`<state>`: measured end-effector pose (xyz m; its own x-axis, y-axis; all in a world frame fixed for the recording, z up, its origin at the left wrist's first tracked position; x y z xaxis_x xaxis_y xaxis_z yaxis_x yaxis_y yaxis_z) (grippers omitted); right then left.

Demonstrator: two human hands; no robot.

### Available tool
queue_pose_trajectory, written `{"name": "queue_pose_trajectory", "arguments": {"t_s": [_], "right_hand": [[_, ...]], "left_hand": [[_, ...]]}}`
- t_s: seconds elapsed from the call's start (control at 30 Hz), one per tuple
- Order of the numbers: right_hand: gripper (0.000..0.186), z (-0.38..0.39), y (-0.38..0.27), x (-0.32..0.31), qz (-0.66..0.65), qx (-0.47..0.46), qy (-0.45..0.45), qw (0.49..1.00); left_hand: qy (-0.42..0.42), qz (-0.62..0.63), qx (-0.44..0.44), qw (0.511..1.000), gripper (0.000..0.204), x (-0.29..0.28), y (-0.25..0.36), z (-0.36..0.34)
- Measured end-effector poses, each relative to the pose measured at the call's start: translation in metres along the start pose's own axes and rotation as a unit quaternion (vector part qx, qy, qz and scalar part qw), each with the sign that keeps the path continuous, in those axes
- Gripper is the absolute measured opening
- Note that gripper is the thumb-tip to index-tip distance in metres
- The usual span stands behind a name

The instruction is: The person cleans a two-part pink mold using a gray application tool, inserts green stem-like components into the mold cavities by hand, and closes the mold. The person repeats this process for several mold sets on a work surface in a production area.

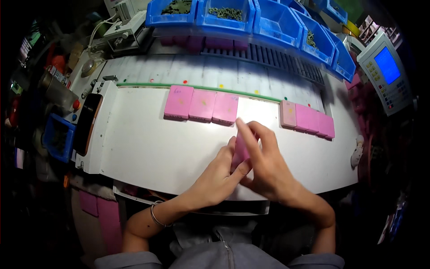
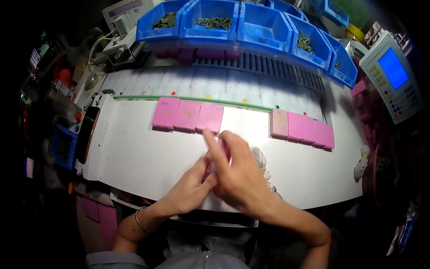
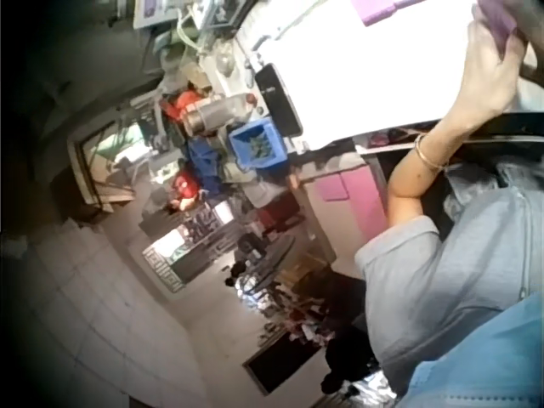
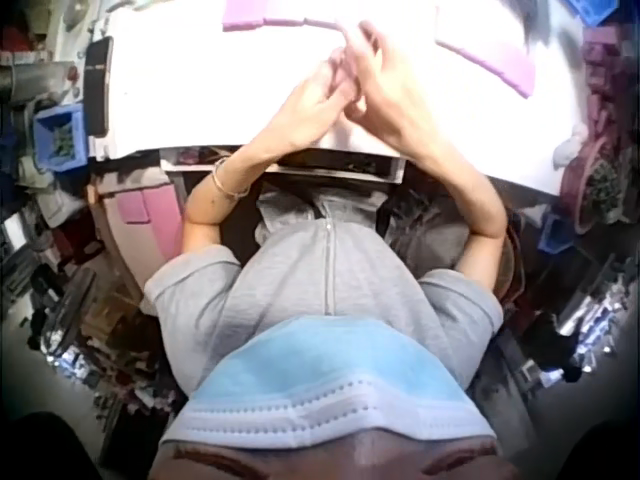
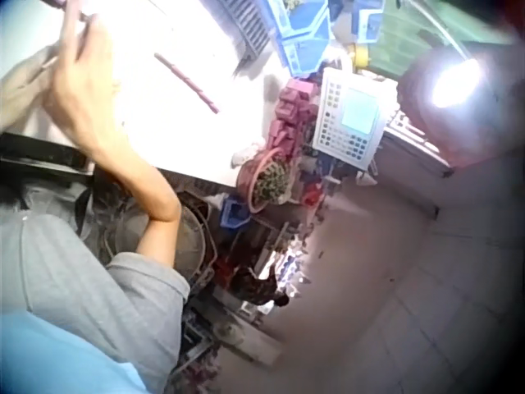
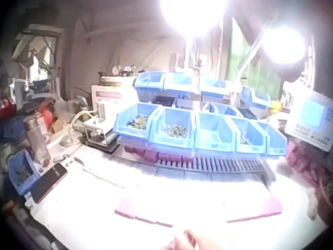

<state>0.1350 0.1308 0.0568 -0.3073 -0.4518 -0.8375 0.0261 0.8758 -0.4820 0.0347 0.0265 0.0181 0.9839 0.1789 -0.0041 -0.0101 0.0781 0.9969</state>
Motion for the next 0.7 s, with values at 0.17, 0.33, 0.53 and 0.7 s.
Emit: {"name": "queue_pose_trajectory", "arguments": {"t_s": [0.17,0.33,0.53,0.7], "right_hand": [[0.073,0.025,-0.006,0.015,-0.052,-0.049,0.048,0.996],[0.034,0.042,0.006,0.022,-0.277,0.147,0.043,0.948],[0.036,0.036,0.008,0.037,-0.416,0.201,-0.110,0.880],[0.033,0.035,0.015,0.038,-0.542,0.213,-0.163,0.796]], "left_hand": [[-0.026,0.019,-0.025,0.999,0.070,-0.012,-0.007,0.000],[-0.039,-0.133,0.065,0.988,0.080,-0.013,-0.021,0.022],[-0.029,-0.192,0.072,0.978,0.078,-0.009,-0.011,0.033],[-0.024,-0.194,0.087,0.977,0.075,-0.013,-0.012,0.032]]}}
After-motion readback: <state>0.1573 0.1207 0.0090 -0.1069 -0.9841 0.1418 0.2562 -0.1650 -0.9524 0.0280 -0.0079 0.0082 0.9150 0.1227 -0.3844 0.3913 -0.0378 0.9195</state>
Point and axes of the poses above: each hand's wrist, its own z-axis away from the middle knuckle, its own x-axis out of the palm, y = z × x, the point moved 1 cm from there along -z, towards the middle knuckle, and after that the axes turned 8 degrees about -y, right-handed, at the moved point
